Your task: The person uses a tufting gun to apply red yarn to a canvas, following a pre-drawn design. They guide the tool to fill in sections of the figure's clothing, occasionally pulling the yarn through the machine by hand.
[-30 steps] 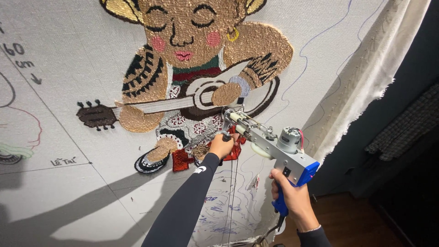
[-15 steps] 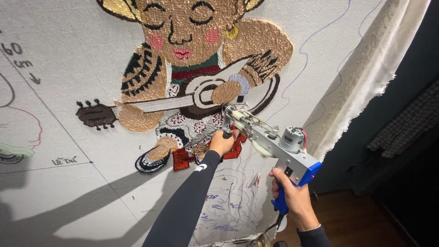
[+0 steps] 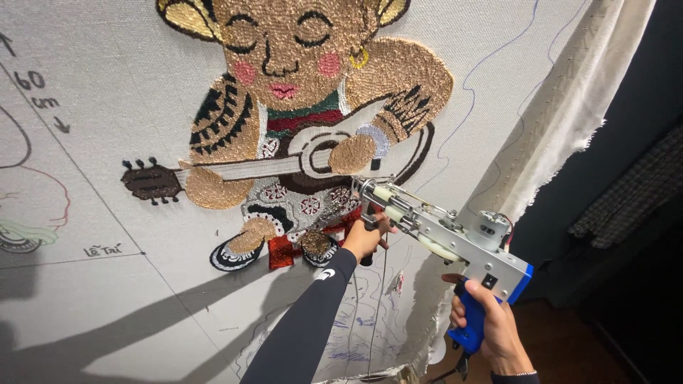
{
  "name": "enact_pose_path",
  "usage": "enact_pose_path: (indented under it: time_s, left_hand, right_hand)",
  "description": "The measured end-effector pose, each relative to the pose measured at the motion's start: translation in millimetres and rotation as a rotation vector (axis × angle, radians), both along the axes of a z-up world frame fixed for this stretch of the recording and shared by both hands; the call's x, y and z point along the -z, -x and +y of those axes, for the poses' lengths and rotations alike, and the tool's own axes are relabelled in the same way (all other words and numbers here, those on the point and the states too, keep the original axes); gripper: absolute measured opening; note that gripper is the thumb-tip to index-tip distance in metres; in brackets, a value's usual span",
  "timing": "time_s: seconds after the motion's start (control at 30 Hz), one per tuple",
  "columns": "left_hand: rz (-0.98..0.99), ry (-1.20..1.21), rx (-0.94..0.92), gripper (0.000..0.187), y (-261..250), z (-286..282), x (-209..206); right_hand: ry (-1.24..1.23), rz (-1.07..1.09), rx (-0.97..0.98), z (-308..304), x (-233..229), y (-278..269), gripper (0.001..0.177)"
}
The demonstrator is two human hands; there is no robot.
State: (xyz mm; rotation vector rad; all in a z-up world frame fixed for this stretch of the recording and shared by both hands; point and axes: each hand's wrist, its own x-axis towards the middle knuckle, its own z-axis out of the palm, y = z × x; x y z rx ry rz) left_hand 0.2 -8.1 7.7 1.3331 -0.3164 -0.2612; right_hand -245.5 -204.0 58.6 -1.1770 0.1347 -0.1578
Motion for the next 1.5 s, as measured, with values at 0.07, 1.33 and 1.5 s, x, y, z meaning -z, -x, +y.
enact_pose_path:
  time_s: [0.07,1.33,1.5]
  left_hand:
    - [-0.028,-0.251,0.074,0.039,10,1,-1]
    - [0.059,0.265,-0.727,0.017,105,257,99]
    - [0.079,0.266,-0.738,0.016,109,258,83]
  right_hand:
    - [-0.017,-0.016,-0.031,-11,6,6,0.056]
    - [0.123,-0.157,0.115,149,19,-307,0.021]
    - [0.035,-0.098,0.163,156,21,-324,0.017]
